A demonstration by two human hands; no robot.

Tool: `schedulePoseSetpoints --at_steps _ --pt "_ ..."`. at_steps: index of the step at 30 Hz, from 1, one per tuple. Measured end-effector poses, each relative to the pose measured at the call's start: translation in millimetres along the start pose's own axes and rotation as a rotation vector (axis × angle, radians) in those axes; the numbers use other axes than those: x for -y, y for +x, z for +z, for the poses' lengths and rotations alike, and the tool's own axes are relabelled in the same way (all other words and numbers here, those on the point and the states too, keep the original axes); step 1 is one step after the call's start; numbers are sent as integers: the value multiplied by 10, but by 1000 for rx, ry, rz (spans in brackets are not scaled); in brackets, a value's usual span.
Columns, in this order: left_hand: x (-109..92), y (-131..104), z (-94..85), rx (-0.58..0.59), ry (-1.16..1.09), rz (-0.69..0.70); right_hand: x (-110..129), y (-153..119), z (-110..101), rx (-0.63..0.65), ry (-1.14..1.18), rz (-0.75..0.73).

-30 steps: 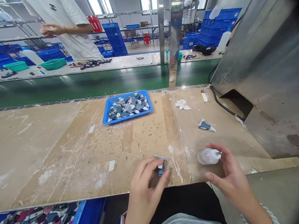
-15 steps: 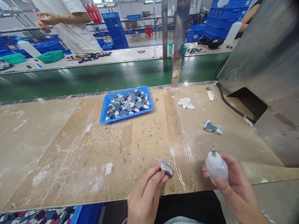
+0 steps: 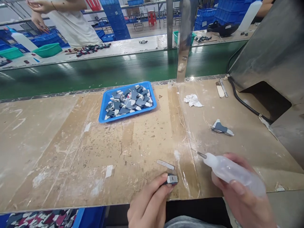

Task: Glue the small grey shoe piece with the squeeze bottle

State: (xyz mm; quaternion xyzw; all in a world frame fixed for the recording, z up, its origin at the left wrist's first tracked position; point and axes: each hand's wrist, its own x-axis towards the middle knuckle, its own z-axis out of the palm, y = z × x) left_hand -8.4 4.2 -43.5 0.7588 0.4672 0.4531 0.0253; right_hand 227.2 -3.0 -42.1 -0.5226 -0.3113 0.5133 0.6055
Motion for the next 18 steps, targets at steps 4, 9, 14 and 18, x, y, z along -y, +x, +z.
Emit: schedulePoseSetpoints --at_steps 4,9,14,18 --pt "-24 -14 -15 -11 10 13 81 52 214 -82 104 -36" --pt "-59 -4 -1 -13 -46 17 65 12 358 79 -61 -317" --pt "-15 20 23 -15 -56 99 -6 -85 440 30 -184 -464" --pt "46 -41 22 -20 -82 141 -18 -73 420 105 -304 -522"
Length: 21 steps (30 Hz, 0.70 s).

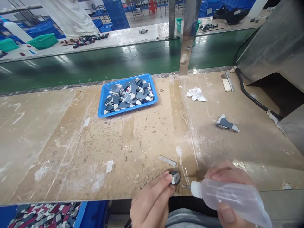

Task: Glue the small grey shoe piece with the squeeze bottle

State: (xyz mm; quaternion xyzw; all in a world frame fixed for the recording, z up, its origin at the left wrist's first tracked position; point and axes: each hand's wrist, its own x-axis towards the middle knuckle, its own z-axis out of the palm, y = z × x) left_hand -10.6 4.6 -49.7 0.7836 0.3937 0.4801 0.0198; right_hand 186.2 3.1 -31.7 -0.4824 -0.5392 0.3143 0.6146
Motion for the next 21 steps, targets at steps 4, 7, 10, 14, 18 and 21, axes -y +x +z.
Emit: schedulePoseSetpoints --at_steps 4,7,10,14,18,21 --pt "50 -66 -47 74 -19 21 -3 19 -23 61 -39 -28" --pt "62 -57 -66 109 -49 38 15 59 43 10 -67 -88" --pt "52 -37 -54 78 -91 41 7 90 114 -67 -36 -226" --pt "36 -55 -18 51 -94 46 -26 65 108 -25 8 -179" --pt "23 -75 5 20 -114 17 -37 32 69 4 11 -146" --pt "8 -51 23 11 -119 20 -45 31 57 6 17 -129"
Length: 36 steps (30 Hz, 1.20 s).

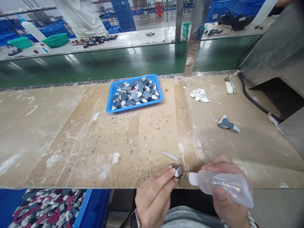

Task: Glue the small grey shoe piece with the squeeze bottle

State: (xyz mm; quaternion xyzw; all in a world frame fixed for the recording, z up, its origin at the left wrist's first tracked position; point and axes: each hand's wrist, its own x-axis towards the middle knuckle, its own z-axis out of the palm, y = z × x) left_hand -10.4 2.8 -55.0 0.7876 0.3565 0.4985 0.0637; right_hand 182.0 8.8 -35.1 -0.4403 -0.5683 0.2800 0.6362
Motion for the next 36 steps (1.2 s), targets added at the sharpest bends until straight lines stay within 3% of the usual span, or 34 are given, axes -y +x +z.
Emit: schedulePoseSetpoints --at_steps 3,8,13,21,31,36 --pt "-10 19 10 -25 13 4 -24 -9 -9 -13 1 19" --pt "15 -44 -36 13 83 -30 -97 -23 10 -159 121 2" --pt "33 -73 -79 20 98 106 -136 -4 42 -288 213 69" --pt "-63 178 -228 106 117 -62 -134 -32 14 -155 195 71" --pt "18 460 -316 313 169 118 -36 37 48 -47 14 -54" --pt "69 420 -283 272 240 235 -9 41 65 -61 17 -39"
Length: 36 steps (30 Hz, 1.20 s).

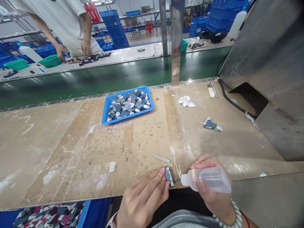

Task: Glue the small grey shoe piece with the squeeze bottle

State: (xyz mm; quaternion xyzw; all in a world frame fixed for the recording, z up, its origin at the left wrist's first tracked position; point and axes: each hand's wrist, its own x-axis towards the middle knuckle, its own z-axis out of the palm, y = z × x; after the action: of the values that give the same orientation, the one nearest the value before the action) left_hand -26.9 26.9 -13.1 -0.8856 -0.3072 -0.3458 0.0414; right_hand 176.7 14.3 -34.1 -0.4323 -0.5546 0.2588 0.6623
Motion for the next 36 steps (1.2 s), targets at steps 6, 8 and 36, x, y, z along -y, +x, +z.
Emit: schedulePoseSetpoints --at_steps 6,8,36 --pt "34 -37 44 -54 -80 -88 -1 8 9 12 -2 33" --pt "23 -36 40 -58 -113 -124 0 11 6 19 -4 39" --pt "69 -28 90 -143 -288 -270 125 160 107 88 -78 -52"
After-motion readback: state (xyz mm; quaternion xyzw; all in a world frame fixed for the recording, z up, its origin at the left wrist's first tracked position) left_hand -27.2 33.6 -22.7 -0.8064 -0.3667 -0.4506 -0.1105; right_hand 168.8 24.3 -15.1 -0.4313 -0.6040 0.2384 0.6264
